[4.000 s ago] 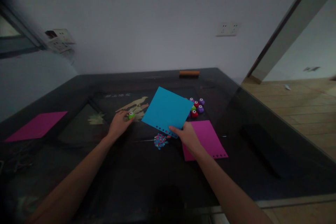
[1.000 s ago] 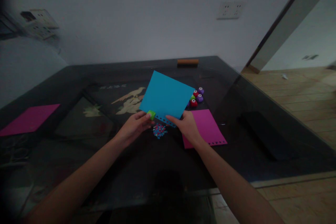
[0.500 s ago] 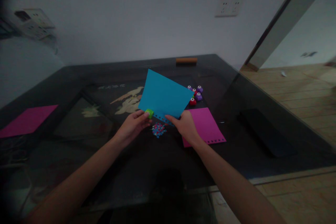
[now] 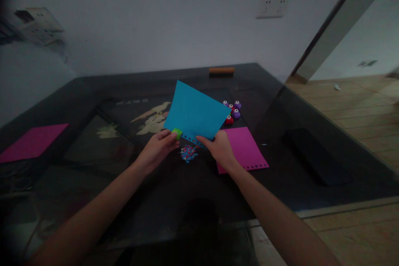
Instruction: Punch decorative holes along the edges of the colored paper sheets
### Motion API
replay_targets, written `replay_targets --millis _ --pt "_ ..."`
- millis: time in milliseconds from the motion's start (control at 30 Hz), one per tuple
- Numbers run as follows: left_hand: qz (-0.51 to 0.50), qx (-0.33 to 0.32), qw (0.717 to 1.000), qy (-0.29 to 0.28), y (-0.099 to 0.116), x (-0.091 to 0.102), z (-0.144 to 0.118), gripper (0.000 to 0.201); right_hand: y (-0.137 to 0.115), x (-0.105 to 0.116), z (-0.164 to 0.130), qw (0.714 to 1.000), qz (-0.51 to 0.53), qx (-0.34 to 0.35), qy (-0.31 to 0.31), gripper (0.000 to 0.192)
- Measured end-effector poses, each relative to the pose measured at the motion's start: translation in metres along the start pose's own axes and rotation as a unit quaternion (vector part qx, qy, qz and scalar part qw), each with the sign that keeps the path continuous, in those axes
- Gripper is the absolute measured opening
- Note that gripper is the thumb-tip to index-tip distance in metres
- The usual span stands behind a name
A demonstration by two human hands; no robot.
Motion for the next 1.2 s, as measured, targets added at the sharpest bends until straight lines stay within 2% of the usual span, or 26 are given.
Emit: replay_targets --millis 400,600,1200 --pt "-0.01 0.0 1.0 -0.006 -0.0015 -0.0007 -0.0004 0.025 0.0003 -0.0002 -0.0001 1.0 -0.009 -0.002 0.009 0.022" --pt "-0.013 0.001 1.0 -0.008 -0.0012 -0.0018 -0.0012 0.024 0.0034 -0.0014 -0.001 1.0 0.019 -0.014 -0.004 0.027" --pt "-0.006 -0.013 1.0 -0.008 -0.0019 -0.0011 -0.0012 0.023 -0.0002 -0.0016 -0.0011 1.0 0.021 -0.018 -0.001 0.021"
Point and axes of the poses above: each hand's wrist, its own z-axis towards the middle knuckle, its own x-axis out of the back of the hand, y = z × x, the point moved 1 cm from there along z, towards the middle knuckle, and after that the axes turned 10 degrees about x, right-handed, at the moved point
